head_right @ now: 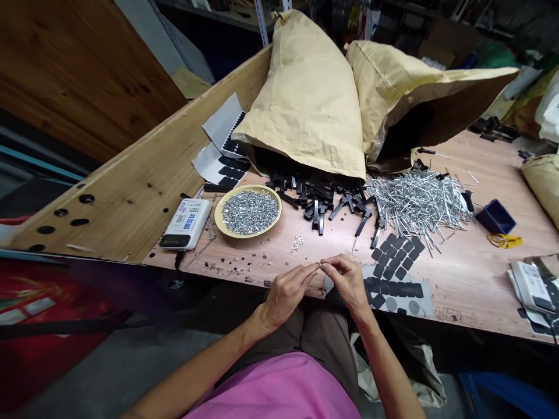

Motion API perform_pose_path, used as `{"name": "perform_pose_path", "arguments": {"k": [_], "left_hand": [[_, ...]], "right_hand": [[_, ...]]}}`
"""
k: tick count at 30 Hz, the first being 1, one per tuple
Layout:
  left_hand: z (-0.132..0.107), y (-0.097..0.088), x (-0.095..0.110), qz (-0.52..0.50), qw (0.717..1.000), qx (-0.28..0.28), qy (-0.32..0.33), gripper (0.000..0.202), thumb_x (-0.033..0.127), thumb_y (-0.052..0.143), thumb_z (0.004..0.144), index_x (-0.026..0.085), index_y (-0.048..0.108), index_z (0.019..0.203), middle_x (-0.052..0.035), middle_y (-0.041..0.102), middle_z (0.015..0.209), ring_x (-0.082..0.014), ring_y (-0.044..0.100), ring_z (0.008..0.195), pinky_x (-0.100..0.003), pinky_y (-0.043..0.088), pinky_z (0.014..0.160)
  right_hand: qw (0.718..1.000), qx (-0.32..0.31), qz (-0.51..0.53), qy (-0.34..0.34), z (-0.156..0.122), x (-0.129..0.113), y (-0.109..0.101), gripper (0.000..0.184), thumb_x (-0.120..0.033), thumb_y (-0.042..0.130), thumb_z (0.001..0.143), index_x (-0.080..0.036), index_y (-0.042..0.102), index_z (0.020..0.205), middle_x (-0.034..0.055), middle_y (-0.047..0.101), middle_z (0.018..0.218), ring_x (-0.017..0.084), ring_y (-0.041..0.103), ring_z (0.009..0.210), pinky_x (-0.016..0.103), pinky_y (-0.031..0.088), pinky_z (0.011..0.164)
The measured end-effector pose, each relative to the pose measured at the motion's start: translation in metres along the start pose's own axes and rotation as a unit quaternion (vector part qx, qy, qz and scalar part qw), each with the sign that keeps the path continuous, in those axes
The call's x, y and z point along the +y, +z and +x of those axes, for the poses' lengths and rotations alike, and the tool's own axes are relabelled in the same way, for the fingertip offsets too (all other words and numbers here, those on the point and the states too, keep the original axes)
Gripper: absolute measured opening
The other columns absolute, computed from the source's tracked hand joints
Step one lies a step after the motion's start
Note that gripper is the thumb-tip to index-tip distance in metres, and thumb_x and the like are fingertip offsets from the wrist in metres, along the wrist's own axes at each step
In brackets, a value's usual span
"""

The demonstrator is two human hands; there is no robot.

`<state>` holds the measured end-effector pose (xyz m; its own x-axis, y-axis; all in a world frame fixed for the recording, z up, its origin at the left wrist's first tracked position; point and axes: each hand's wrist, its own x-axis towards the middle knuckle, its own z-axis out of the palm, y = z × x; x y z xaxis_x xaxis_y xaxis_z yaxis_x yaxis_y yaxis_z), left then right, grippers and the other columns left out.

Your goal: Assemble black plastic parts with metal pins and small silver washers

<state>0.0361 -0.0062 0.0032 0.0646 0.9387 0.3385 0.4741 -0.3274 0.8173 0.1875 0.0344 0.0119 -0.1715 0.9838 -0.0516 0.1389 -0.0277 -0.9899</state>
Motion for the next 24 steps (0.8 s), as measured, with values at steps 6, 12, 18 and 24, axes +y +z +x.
{"name": "perform_pose_path", "arguments": {"k": [6,12,18,24], "left_hand": [[0.012,-0.011,0.004,-0.375,0.847,-0.191,-0.326,0.049,0.059,0.055,0.075,0.014,0.064,0.09,0.0082,0.04,0.047,-0.0028,0.025,0.034,-0.016,0.02,0.032],[0.016,-0.017,0.005,-0.452,0.775,-0.202,-0.393,0.058,0.062,0.068,0.06,0.012,0.062,0.089,0.0118,0.034,0.046,-0.0001,0.015,0.035,-0.015,0.009,0.034],[0.015,-0.017,0.004,-0.395,0.82,-0.2,-0.361,0.061,0.062,0.062,0.065,0.01,0.065,0.097,0.0114,0.032,0.045,-0.0012,0.019,0.036,-0.016,0.011,0.035],[0.013,-0.015,0.001,-0.365,0.844,-0.195,-0.34,0.056,0.06,0.057,0.072,0.01,0.066,0.096,0.0101,0.032,0.046,-0.0021,0.021,0.036,-0.016,0.016,0.036]], "right_hand": [[0.995,-0.081,-0.029,-0.05,0.003,-0.011,-0.009,0.021,-0.043,0.066,0.077,-0.023,0.072,0.078,0.0022,0.069,0.067,0.017,0.063,0.069,0.031,0.049,0.07],[0.99,-0.126,-0.034,-0.054,0.008,-0.016,-0.013,0.024,-0.046,0.063,0.08,-0.024,0.073,0.084,0.0031,0.071,0.072,0.017,0.064,0.073,0.03,0.05,0.07],[0.99,-0.118,-0.064,-0.043,0.008,-0.011,-0.015,0.027,-0.048,0.066,0.076,-0.022,0.072,0.075,0.0032,0.071,0.069,0.018,0.064,0.068,0.03,0.049,0.067],[0.988,-0.105,-0.102,-0.05,0.005,-0.015,-0.013,0.024,-0.045,0.064,0.078,-0.022,0.07,0.073,0.0023,0.071,0.069,0.018,0.064,0.068,0.03,0.049,0.069]]}}
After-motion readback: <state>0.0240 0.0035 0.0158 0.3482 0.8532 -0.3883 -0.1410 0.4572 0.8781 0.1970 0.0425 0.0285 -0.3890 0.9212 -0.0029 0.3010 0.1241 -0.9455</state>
